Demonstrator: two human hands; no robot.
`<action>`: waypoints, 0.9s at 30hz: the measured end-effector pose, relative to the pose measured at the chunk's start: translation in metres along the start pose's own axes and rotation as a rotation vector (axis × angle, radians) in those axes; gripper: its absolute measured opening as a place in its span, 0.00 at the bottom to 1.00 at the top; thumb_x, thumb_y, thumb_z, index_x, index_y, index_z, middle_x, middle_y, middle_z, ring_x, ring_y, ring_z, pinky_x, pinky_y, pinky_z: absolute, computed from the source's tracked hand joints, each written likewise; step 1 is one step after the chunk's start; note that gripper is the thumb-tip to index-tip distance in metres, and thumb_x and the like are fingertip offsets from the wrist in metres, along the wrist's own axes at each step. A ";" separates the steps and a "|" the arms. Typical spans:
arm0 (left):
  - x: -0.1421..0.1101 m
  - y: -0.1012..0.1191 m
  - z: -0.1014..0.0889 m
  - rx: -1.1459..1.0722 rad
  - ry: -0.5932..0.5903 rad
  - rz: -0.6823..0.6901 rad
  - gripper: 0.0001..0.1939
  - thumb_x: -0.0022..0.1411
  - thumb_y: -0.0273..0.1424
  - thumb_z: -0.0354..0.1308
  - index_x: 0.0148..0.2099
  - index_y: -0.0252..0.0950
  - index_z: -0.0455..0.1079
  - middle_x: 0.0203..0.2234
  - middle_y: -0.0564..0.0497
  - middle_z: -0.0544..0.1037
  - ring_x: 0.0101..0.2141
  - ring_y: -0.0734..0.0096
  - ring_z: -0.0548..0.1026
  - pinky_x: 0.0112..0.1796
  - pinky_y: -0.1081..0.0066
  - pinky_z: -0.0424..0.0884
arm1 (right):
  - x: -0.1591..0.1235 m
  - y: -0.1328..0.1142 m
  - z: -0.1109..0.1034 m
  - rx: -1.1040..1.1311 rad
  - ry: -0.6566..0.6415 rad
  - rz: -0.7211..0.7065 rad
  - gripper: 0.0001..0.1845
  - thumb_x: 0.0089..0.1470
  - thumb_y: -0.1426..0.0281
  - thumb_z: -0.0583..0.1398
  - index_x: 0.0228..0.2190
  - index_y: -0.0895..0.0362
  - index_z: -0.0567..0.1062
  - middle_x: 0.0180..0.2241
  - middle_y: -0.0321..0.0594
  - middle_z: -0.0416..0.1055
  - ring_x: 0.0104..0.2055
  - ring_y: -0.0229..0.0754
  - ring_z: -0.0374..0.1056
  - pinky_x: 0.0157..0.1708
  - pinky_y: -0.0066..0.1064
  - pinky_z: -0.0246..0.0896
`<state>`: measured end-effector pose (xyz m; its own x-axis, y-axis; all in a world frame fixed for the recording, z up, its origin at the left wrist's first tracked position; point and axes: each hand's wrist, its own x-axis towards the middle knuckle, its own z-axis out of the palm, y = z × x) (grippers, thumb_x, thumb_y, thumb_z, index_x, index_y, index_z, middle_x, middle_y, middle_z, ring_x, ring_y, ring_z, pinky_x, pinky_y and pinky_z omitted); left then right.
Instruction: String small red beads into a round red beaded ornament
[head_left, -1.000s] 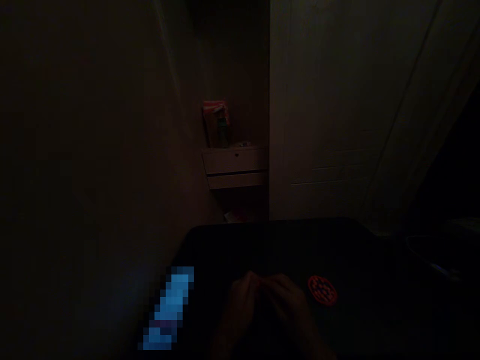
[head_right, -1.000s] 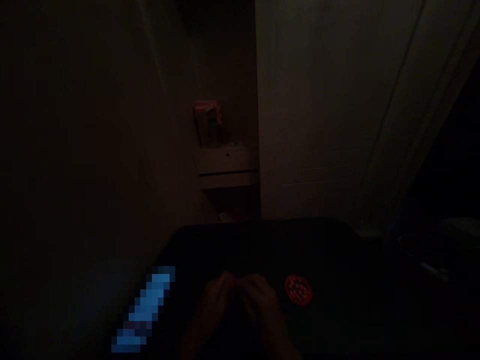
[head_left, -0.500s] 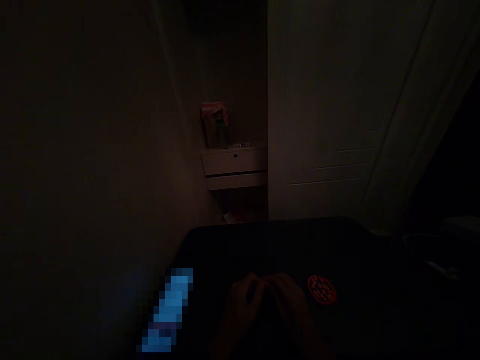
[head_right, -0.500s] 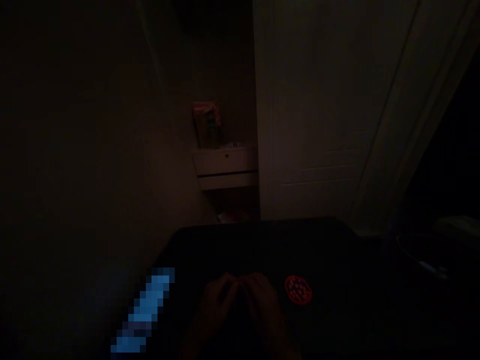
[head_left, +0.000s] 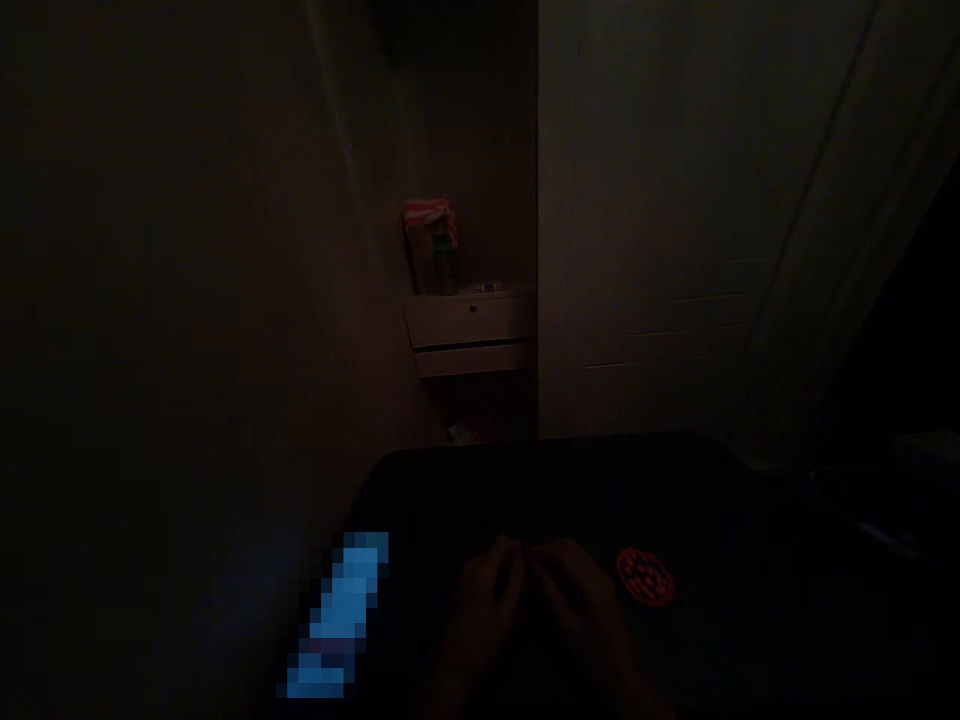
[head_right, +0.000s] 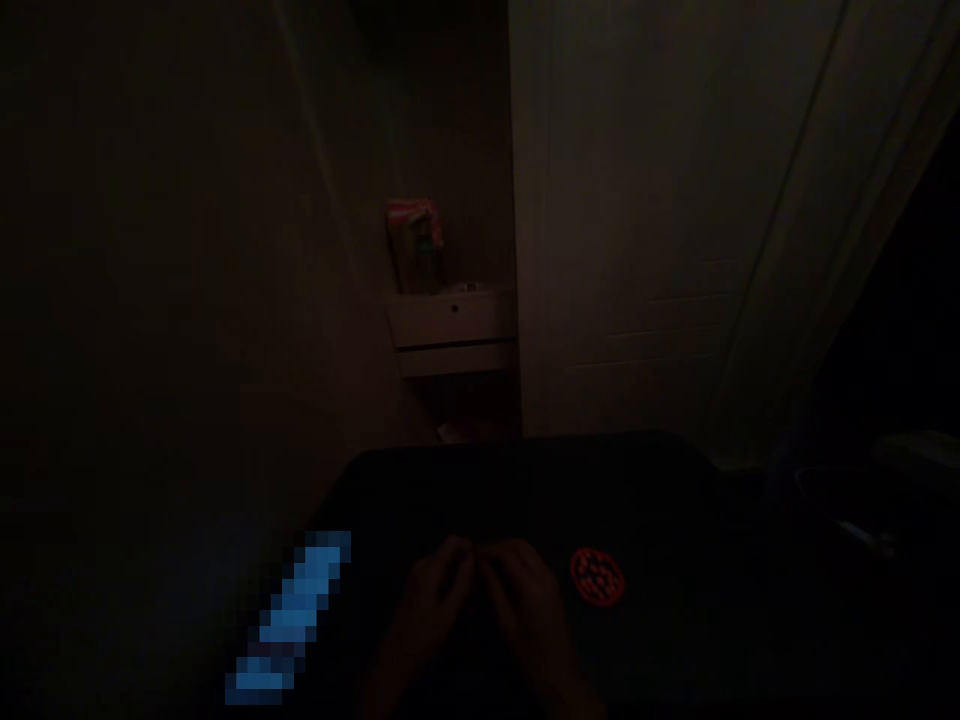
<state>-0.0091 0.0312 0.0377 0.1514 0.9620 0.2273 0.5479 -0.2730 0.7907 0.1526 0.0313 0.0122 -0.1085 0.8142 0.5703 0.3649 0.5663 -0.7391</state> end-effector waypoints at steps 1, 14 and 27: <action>0.000 0.000 0.000 0.002 0.008 -0.012 0.13 0.71 0.37 0.47 0.44 0.40 0.71 0.37 0.49 0.81 0.40 0.63 0.78 0.41 0.68 0.69 | 0.000 0.000 0.000 0.002 0.001 0.008 0.08 0.66 0.69 0.58 0.42 0.51 0.77 0.40 0.40 0.78 0.42 0.45 0.75 0.43 0.33 0.71; 0.009 -0.014 0.001 0.013 0.212 0.053 0.11 0.70 0.34 0.49 0.46 0.39 0.71 0.41 0.47 0.78 0.43 0.62 0.77 0.45 0.64 0.71 | 0.001 -0.001 0.001 0.017 0.041 0.109 0.09 0.68 0.66 0.54 0.41 0.51 0.74 0.37 0.38 0.75 0.38 0.43 0.74 0.39 0.30 0.68; 0.012 -0.025 0.001 -0.036 0.229 -0.023 0.14 0.66 0.34 0.54 0.48 0.38 0.76 0.44 0.44 0.81 0.46 0.58 0.78 0.49 0.59 0.72 | -0.001 -0.001 0.002 0.018 0.043 0.174 0.12 0.69 0.65 0.52 0.35 0.51 0.72 0.31 0.35 0.74 0.33 0.41 0.72 0.35 0.28 0.66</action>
<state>-0.0203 0.0495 0.0197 -0.0539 0.9429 0.3286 0.5186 -0.2548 0.8162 0.1503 0.0306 0.0116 -0.0054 0.8942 0.4476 0.3582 0.4196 -0.8340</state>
